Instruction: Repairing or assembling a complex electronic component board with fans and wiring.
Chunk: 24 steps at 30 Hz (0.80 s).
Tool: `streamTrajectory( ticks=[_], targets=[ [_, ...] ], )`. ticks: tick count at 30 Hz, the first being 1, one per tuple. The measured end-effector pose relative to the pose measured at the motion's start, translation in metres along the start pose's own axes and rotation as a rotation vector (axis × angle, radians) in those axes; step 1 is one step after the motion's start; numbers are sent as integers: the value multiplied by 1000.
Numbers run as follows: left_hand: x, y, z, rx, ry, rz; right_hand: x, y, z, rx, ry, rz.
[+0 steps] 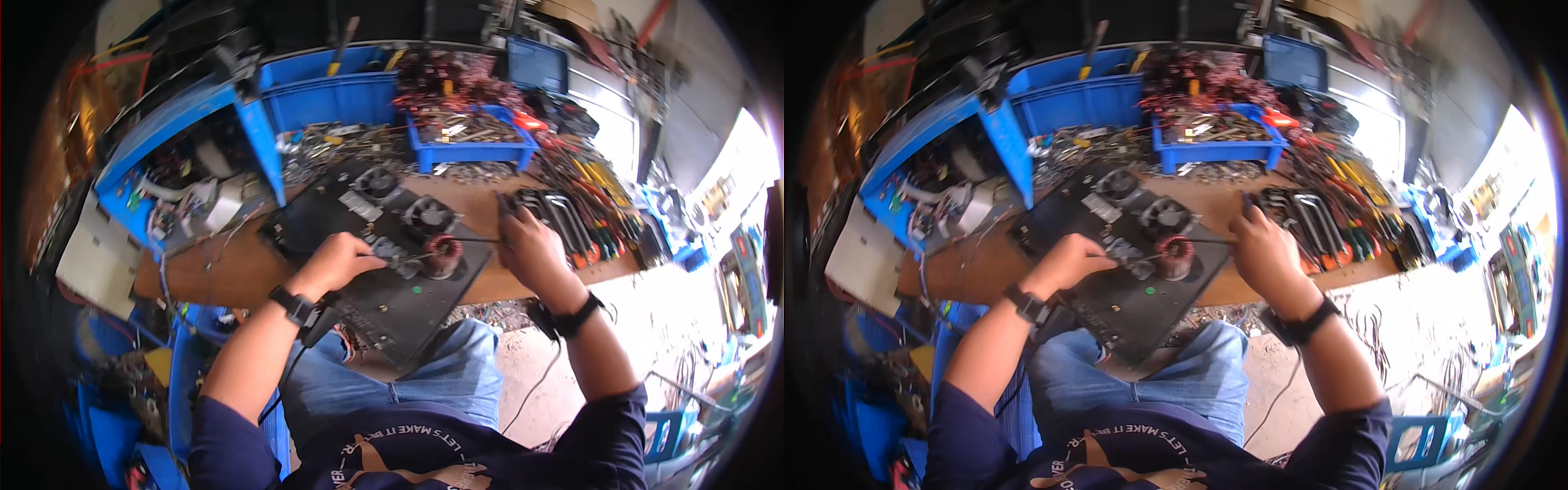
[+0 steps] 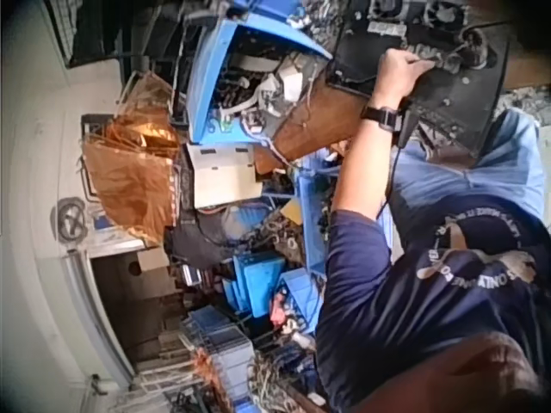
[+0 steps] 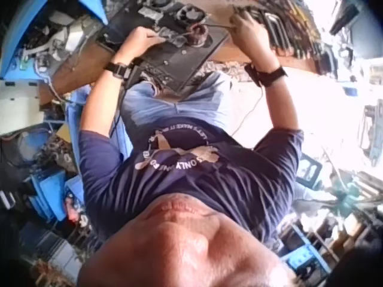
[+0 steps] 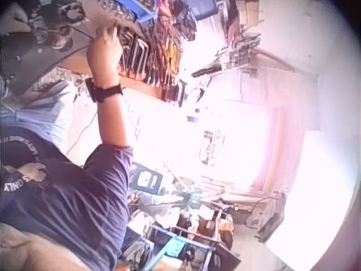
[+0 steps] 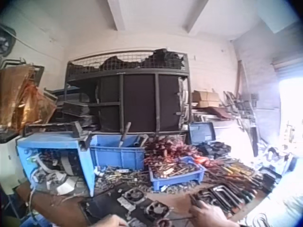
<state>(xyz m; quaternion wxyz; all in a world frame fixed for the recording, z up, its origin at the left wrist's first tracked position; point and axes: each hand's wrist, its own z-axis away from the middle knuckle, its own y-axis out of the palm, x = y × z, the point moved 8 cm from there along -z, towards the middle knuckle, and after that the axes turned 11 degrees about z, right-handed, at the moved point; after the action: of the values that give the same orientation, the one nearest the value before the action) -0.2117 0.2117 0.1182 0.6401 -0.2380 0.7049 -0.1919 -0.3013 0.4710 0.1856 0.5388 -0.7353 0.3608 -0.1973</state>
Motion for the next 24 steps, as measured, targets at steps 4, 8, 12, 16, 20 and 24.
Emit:
streamTrajectory(
  ticks=[4, 8, 12, 16, 20, 24],
  targets=[
    [3, 7, -6, 36, -35, -47, -20, 36, -41, 371, 211, -110],
    [4, -7, 10, -67, -84, -51, 15, 64, -89, 242, 141, -204],
    [6, 2, -1, -29, -64, -46, 54, 64, -95, 273, 29, -326],
    [1, 9, -4, 1, -52, -33, 99, 64, -95, 89, -123, -218],
    [12, -1, 6, -48, -28, 17, 161, 19, -60, 57, -414, -62],
    [20, -4, 0, -6, -23, -99, 164, 11, -31, 89, -515, -51]
  ],
)
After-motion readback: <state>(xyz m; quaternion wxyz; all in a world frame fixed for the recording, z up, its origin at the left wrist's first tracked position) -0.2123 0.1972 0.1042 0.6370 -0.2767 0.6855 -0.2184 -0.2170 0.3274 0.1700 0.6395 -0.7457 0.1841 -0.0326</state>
